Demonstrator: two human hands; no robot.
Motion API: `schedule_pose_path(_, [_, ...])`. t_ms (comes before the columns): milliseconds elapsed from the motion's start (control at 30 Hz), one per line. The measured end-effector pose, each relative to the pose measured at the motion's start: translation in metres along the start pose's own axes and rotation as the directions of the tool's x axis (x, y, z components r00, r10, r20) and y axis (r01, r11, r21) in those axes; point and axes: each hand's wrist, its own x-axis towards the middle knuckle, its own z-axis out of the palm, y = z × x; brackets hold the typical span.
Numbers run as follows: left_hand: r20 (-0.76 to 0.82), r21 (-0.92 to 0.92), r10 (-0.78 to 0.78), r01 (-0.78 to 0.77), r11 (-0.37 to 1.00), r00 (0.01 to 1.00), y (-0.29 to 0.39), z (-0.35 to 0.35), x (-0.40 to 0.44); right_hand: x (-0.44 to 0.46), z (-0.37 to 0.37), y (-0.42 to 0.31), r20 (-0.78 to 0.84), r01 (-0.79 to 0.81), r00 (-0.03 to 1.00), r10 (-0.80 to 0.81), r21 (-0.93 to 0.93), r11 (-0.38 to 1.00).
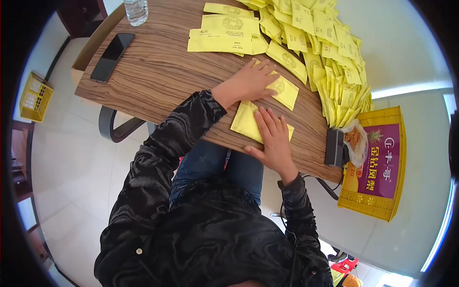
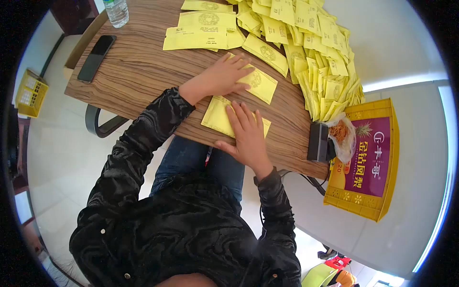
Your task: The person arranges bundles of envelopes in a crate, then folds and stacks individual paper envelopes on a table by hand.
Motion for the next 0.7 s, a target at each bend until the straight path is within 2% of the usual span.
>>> schedule_pose_path(133, [0.040,-0.088,-0.028,0.031,0.996,0.999,0.017,-0.035,0.001,-0.007,0.007,0.009,-0.048,-0.013,0.999,0.016,0.070,0.997])
schedule_pose_path(200, [0.048,-0.122,-0.043,0.049,0.991,0.998,0.045,-0.045,-0.024,-0.008,0.009,0.022,-0.111,0.005,0.994,-0.004,0.008,1.000])
schedule_pose_path(267, [-0.013,-0.157,-0.139,0.135,0.978,0.990,0.085,-0.039,-0.068,-0.018,0.016,0.026,-0.158,0.012,0.987,-0.017,-0.038,0.999])
schedule_pose_path(333, [-0.130,0.041,-0.121,0.128,0.991,0.984,0.105,-0.014,-0.111,-0.025,0.013,0.016,-0.133,0.033,0.991,-0.034,-0.011,0.999])
schedule_pose_path(367, [-0.128,0.047,-0.124,0.130,0.990,0.984,0.110,-0.020,-0.119,-0.025,0.008,0.007,-0.109,0.056,0.993,-0.055,0.008,0.998])
schedule_pose_path(433, [-0.030,-0.008,-0.122,0.122,0.993,0.992,0.115,-0.038,-0.125,-0.023,-0.002,-0.001,-0.064,0.112,0.992,-0.110,0.037,0.993])
schedule_pose_path(533, [0.051,0.020,-0.090,0.089,0.996,0.995,0.119,-0.050,-0.133,-0.041,-0.002,0.000,-0.029,0.086,0.996,-0.085,0.006,0.996])
schedule_pose_path(600, [0.151,0.029,-0.111,0.108,0.994,0.982,0.123,-0.058,-0.134,-0.058,0.005,0.012,-0.069,-0.082,0.994,0.081,-0.015,0.997])
schedule_pose_path(700, [0.164,0.055,-0.122,0.115,0.992,0.979,0.128,-0.059,-0.130,-0.072,0.001,0.014,-0.056,-0.113,0.992,0.112,-0.017,0.993])
